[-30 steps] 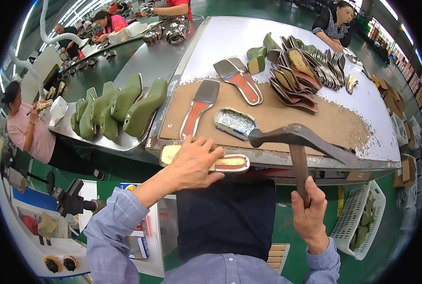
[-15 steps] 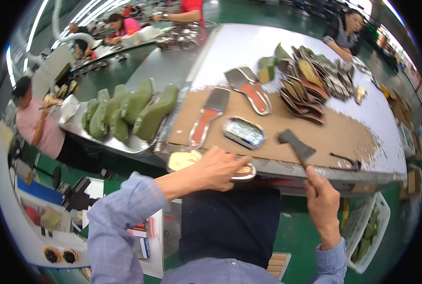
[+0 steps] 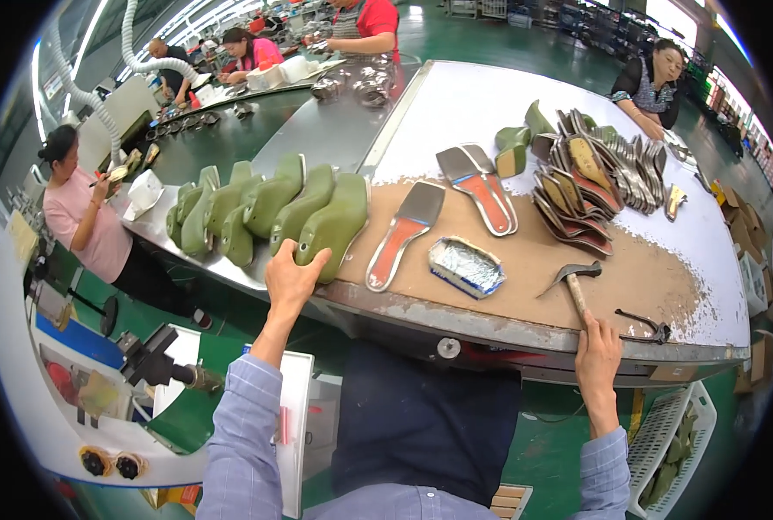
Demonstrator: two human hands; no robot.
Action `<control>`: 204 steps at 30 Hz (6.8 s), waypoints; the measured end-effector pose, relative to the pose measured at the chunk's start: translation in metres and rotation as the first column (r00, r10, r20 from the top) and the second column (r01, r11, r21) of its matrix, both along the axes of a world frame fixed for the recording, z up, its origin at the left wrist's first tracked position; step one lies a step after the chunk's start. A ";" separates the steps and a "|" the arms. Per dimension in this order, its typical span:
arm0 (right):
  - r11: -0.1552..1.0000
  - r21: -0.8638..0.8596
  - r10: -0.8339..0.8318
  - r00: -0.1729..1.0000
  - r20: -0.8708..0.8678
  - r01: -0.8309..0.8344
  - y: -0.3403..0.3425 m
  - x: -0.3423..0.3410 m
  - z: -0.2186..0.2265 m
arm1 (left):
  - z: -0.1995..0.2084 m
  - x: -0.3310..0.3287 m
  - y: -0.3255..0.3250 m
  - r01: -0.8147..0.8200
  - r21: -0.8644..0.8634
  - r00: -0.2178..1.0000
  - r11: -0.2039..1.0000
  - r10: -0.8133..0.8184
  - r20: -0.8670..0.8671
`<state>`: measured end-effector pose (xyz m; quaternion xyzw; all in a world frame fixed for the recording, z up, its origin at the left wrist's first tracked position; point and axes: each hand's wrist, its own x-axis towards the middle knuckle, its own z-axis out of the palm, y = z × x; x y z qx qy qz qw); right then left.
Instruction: Hammering shoe soles onto green shoe lasts at a workstation.
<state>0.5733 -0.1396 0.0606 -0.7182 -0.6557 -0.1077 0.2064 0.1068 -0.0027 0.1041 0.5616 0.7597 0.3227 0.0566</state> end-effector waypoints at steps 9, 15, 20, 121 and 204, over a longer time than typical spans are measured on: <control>0.899 0.308 0.406 0.854 -0.325 -0.310 0.112 -0.072 0.067 | -0.028 0.075 0.018 0.434 0.141 0.894 0.890 -0.406 -0.189; 0.992 0.089 0.111 0.972 -0.207 -0.095 0.290 -0.079 0.118 | -0.062 0.095 0.034 0.334 0.193 0.897 0.923 -0.374 0.235; 0.884 -0.454 -0.123 0.992 0.001 0.110 0.426 -0.079 0.064 | -0.060 0.086 0.034 0.199 0.373 0.601 0.906 -0.414 0.684; 0.762 0.194 0.639 0.668 -0.383 -0.618 0.025 -0.168 0.014 | -0.012 0.188 0.051 0.837 -0.171 0.530 0.520 -0.848 0.020; 0.905 -0.028 0.299 0.682 -0.667 -0.424 -0.064 -0.096 0.103 | 0.035 0.117 -0.067 0.755 -0.364 0.465 0.545 -0.837 -0.289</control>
